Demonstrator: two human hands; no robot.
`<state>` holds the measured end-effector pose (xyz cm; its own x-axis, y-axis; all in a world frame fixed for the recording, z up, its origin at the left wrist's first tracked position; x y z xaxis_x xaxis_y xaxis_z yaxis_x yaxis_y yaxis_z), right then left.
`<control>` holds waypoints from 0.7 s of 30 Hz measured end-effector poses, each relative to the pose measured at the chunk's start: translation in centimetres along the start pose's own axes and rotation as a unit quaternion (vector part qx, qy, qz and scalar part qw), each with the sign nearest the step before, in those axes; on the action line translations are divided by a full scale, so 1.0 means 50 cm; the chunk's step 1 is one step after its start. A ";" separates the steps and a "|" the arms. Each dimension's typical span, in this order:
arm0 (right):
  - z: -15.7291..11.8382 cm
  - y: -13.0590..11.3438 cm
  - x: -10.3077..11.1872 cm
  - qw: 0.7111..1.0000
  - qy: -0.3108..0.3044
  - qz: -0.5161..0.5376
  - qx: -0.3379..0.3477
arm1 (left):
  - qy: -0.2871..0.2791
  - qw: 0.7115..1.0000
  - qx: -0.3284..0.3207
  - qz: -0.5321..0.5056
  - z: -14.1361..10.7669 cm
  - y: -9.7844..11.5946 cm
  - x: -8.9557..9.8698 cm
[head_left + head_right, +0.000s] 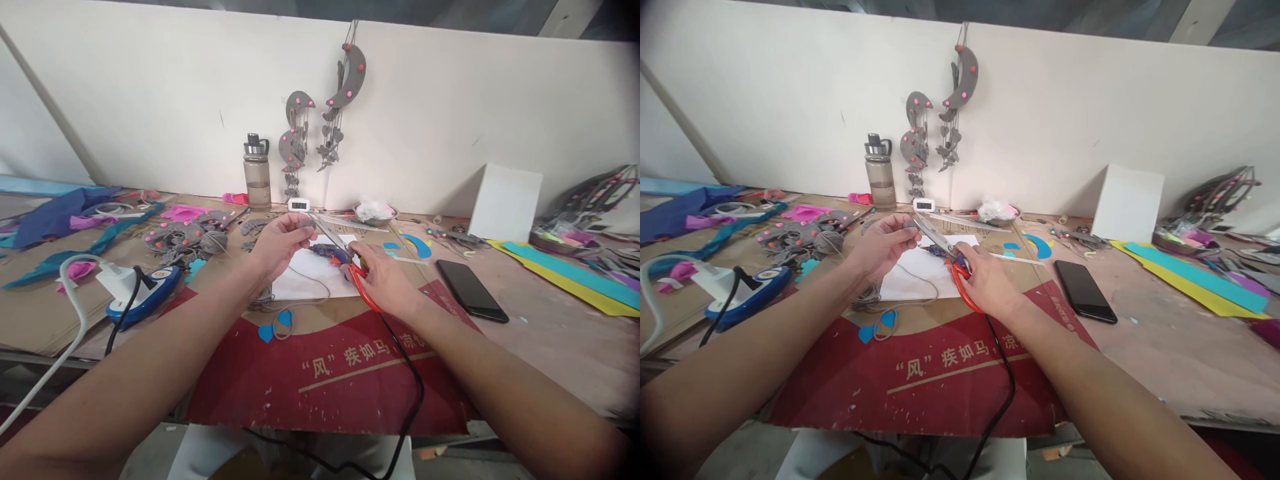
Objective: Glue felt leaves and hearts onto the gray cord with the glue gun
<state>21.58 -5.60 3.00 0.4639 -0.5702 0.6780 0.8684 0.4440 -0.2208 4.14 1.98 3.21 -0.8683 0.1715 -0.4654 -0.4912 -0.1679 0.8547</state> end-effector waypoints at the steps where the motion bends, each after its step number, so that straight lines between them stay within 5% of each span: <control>1: -0.002 0.000 -0.002 1.000 -0.007 -0.003 -0.002 | -0.002 1.000 -0.001 0.002 0.000 0.000 0.000; 21: -0.002 -0.001 0.006 0.990 -0.022 -0.141 -0.013 | 0.008 0.998 -0.045 0.047 0.002 0.008 0.005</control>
<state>21.71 -5.89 3.14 0.1957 -0.6376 0.7451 0.9666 0.2537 -0.0367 3.74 2.04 3.44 -0.9113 0.1365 -0.3885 -0.4115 -0.2689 0.8708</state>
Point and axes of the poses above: each hand's wrist, its own z-axis towards the middle knuckle, its own x-axis out of the back of the hand, y = z × x, the point moved 6 cm from there along z, towards the middle knuckle, and after that the axes turned 15 degrees about y, right-handed, at the moved point
